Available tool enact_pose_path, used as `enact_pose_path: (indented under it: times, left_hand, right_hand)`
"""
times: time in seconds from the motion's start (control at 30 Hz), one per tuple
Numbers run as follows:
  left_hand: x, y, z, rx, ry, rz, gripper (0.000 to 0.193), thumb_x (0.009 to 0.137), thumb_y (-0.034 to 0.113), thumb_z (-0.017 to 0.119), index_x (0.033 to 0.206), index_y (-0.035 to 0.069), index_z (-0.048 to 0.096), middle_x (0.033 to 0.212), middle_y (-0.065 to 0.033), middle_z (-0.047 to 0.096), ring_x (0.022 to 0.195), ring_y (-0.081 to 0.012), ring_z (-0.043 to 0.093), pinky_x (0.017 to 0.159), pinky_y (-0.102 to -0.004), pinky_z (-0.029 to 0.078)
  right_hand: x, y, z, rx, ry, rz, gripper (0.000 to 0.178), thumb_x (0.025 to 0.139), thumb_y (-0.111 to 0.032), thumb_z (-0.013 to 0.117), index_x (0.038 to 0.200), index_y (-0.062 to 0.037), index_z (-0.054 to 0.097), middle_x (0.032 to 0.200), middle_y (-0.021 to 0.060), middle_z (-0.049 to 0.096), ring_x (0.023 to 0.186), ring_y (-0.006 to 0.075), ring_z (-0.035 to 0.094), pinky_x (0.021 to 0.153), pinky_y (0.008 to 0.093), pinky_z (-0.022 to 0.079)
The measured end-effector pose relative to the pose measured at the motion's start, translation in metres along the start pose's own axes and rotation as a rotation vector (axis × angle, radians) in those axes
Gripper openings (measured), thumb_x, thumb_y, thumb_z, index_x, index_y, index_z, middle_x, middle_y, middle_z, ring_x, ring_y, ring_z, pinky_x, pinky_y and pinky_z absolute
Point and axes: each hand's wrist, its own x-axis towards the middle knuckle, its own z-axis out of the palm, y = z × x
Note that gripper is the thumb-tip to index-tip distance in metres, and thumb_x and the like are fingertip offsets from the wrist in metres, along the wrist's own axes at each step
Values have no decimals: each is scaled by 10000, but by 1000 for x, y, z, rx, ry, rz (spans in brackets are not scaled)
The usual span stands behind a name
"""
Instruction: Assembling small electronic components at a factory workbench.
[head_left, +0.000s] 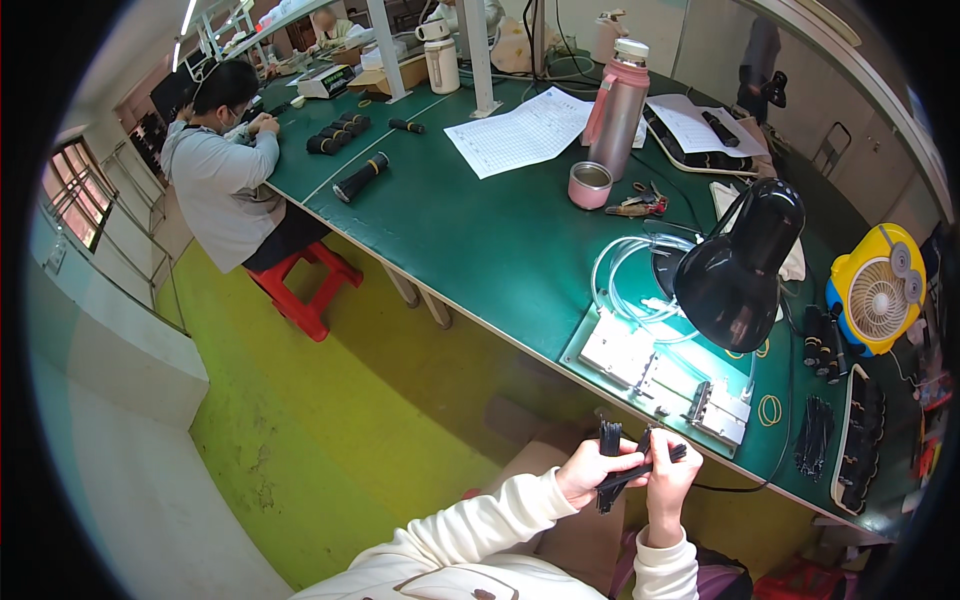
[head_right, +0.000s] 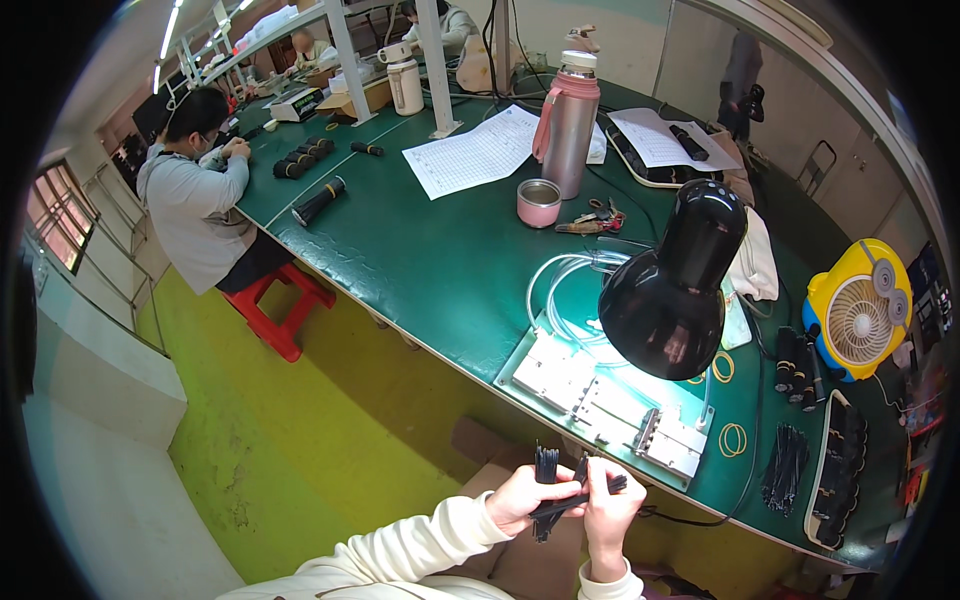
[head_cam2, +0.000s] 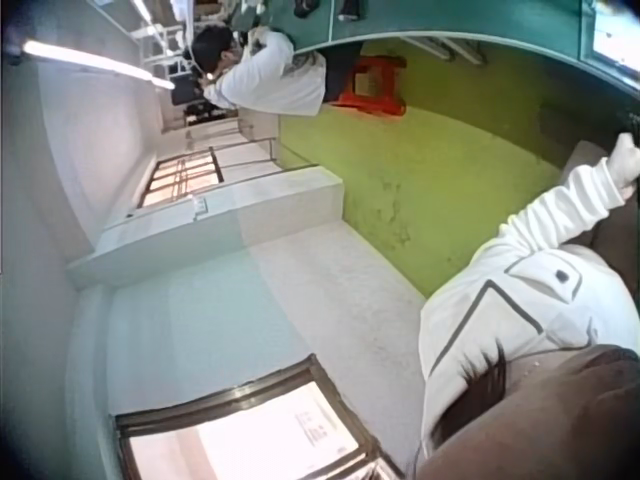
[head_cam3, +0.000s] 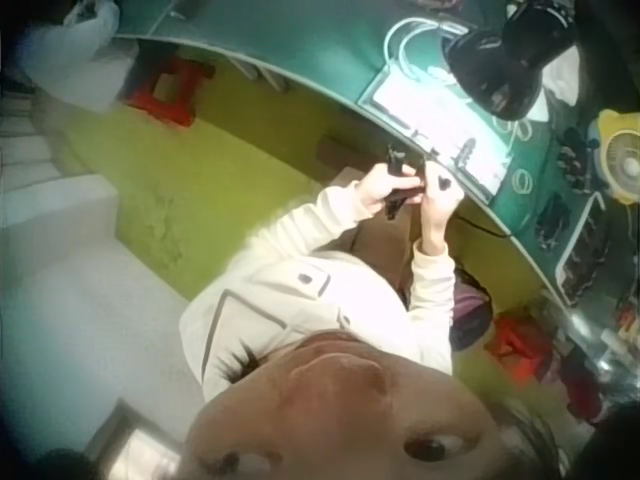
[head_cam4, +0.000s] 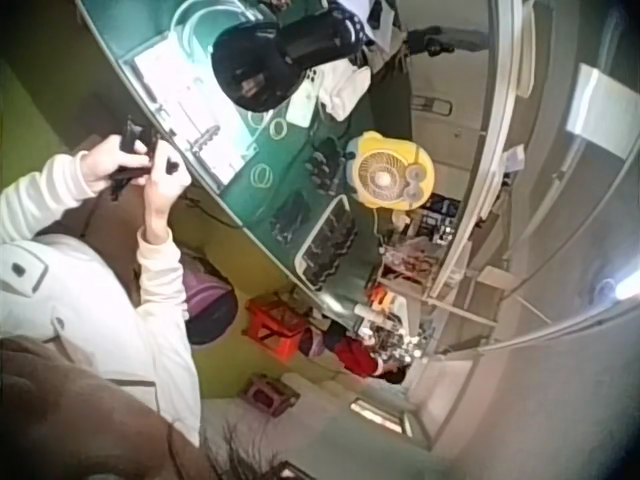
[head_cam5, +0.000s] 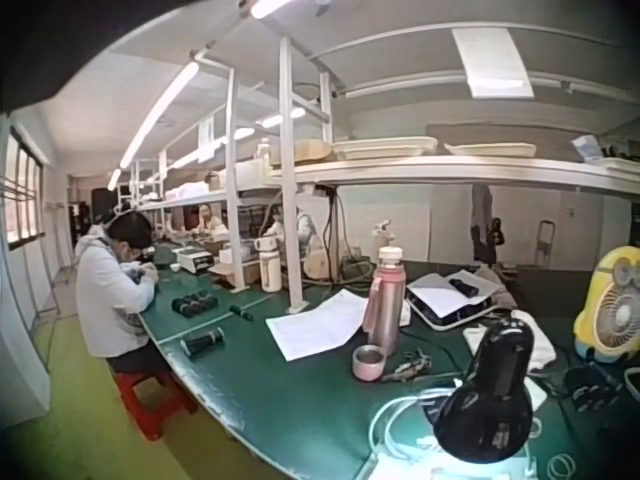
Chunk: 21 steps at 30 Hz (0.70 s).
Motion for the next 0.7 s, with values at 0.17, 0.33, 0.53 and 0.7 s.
enact_pose_path:
  times: [0.17,0.33,0.53,0.7]
  left_hand:
    - [0,0,0,-14,-6,2,157,795,75,548,893,-48,559,829,-113,582,719,-171,592,681,-266,509]
    - [0,-3,0,24,-14,32,149,793,59,545,896,-47,558,839,-113,582,731,-173,591,686,-267,509]
    - [2,-3,-1,-6,19,2,148,791,49,542,906,-44,555,845,-112,582,739,-174,591,686,-269,509]
    - [3,-3,-3,-50,16,0,156,792,53,543,914,-43,552,847,-112,583,737,-175,592,685,-270,510]
  right_hand:
    - [-1,1,0,1,14,-3,105,771,-17,538,702,51,577,546,1,510,471,44,423,444,171,319]
    - [1,2,-2,-22,2,-27,105,771,-19,539,703,50,581,547,1,513,472,44,427,444,173,325]
    - [4,2,1,-42,13,-27,94,770,-15,544,719,48,592,549,1,518,476,45,431,446,175,329]
    - [5,0,4,-9,21,-14,91,771,-12,545,728,47,599,550,2,522,476,45,432,446,175,330]
